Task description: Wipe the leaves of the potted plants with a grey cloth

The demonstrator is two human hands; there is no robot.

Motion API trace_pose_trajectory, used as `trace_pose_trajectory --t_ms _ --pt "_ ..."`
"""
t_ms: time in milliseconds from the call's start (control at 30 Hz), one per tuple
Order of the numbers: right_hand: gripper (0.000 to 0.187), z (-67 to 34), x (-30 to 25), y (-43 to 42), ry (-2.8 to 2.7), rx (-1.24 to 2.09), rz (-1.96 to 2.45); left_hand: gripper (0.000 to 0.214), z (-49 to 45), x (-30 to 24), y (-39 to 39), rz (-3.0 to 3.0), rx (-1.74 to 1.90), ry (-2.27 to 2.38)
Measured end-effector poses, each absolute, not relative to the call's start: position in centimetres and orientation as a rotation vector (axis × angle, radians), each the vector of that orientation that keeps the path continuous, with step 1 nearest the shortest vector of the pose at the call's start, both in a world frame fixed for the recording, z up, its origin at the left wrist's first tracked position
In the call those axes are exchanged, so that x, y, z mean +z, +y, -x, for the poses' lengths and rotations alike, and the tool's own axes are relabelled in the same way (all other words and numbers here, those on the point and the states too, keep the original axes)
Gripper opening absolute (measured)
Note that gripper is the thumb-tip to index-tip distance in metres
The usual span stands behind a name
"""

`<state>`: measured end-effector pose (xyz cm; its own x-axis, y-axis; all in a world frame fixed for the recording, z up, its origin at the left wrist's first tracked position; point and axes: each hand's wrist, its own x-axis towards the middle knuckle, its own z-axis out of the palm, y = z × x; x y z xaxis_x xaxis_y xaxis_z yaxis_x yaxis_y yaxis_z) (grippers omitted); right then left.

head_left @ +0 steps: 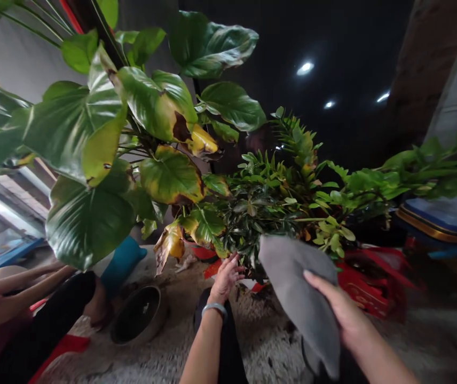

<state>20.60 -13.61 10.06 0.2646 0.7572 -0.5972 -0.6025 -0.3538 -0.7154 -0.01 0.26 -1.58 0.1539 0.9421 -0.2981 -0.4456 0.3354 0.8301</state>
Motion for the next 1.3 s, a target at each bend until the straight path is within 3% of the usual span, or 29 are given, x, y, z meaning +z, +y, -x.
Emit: trace_pose_trajectory --t_ms 167,433,533,700,833,967,1100,1233,1300 --pt "0.033 -20.6 13.6 -8.8 -0.104 1.253 1.082 0.045 -1.8 -2.3 -0.4 -0.599 1.099 0.740" --pt "0.041 -17.8 6.5 -15.3 -0.140 1.543 1.439 0.042 -1.5 -1.9 -0.9 -0.634 1.011 0.623" --pt "0.042 -20.1 9.8 -15.6 -0.077 1.522 1.363 0.043 -1.3 -2.1 -0.9 -0.674 0.947 0.669" --pt "0.026 -22.4 15.0 -8.8 -0.056 1.158 1.068 0.048 -1.5 -2.7 -0.9 -0.686 0.926 0.812" --pt "0.013 -20.2 10.9 -7.6 -0.017 1.338 1.108 0.050 -1.3 -3.2 -0.8 -0.731 0.938 0.880" --pt "0.023 -17.8 6.8 -13.1 -0.063 1.557 1.274 0.058 -0.8 -3.2 -0.8 -0.773 0.937 0.881" --pt "0.033 -18.7 10.1 -14.9 -0.052 1.537 1.268 0.058 -0.5 -2.9 -0.9 -0.771 0.937 0.867" --pt "0.031 -20.1 14.4 -9.9 -0.097 1.192 1.045 0.053 -0.6 -2.6 -1.1 -0.766 0.940 0.863" --pt "0.026 -19.7 13.9 -7.9 -0.102 1.209 1.001 0.053 -0.7 -2.6 -1.2 -0.771 0.929 0.858"
